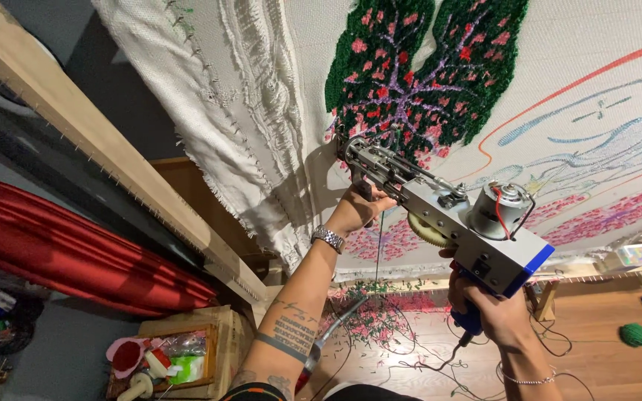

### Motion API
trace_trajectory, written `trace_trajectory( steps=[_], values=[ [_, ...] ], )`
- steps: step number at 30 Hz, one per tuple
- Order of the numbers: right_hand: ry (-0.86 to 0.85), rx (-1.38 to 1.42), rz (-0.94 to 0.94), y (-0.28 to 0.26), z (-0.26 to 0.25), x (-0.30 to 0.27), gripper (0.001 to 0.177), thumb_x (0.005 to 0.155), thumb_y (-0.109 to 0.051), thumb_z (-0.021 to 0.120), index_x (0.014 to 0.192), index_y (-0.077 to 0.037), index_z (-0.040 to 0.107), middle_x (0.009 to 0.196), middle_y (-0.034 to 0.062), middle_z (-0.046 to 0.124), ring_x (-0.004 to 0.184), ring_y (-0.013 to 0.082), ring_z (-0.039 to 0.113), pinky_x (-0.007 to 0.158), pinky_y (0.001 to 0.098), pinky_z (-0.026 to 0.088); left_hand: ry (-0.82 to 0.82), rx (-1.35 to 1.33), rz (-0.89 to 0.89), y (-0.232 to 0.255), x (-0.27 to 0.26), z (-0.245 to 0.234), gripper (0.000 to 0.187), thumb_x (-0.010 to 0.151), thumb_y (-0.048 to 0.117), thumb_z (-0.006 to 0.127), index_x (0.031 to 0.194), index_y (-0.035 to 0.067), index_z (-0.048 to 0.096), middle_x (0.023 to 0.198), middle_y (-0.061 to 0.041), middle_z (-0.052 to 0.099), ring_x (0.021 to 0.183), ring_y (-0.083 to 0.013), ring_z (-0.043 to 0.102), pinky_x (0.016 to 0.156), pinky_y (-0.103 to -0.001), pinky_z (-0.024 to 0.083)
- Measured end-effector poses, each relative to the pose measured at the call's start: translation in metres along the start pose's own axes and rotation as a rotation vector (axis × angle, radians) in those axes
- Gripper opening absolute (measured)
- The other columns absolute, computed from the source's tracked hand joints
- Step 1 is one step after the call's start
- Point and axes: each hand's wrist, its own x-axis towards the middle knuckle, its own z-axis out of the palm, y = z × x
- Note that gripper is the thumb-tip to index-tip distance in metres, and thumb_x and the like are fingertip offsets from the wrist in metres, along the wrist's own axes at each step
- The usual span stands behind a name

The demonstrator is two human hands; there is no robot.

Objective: Use a tufting gun to create a patterned rug on a vertically mounted canvas.

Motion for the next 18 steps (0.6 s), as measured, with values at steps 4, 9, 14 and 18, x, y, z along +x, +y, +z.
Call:
trace_trajectory(
  steps=[4,9,14,18],
  values=[
    [-0.023,-0.007,-0.003,0.006,0.002,0.004,0.039,0.084,0.003,0.056,0.122,0.011,0.06,0.071,0.009,0.058,0.055,0.0169,0.053,0.049,0.0298,0.044,-0.002,0.014,0.007,-0.002,0.003,-0.004,0.037,0.088,0.031,0.078,0.103,-0.003,0.075,0.07,-0.007,0.07,0.056,-0.0116,0.064,0.051,-0.03,0.051],
    [0.046,0.015,0.063,0.01,0.017,0.012,0.034,0.085,0.004,0.057,0.118,0.007,0.06,0.073,0.0074,0.057,0.057,0.0165,0.053,0.049,0.0312,0.045,0.02,-0.149,-0.046,-0.039,0.029,-0.008,0.041,0.089,0.024,0.074,0.119,-0.003,0.069,0.082,-0.007,0.075,0.057,-0.0125,0.061,0.047,-0.03,0.048],
    [0.034,-0.12,0.052,0.02,0.023,0.035,0.033,0.084,0.001,0.062,0.116,0.004,0.061,0.071,0.0071,0.059,0.057,0.0166,0.054,0.049,0.0317,0.045,0.133,-0.306,-0.036,-0.036,0.031,-0.023,0.042,0.087,0.016,0.077,0.12,-0.004,0.06,0.094,-0.004,0.073,0.064,-0.0127,0.066,0.043,-0.03,0.046],
    [0.012,-0.432,-0.212,0.02,0.017,0.054,0.031,0.08,-0.004,0.072,0.11,0.0,0.061,0.086,0.005,0.063,0.072,0.014,0.061,0.062,0.0296,0.053,0.234,-0.33,0.123,-0.045,0.033,-0.034,0.029,0.088,0.014,0.08,0.102,-0.005,0.065,0.092,-0.007,0.075,0.07,-0.012,0.068,0.047,-0.029,0.052]
  ],
)
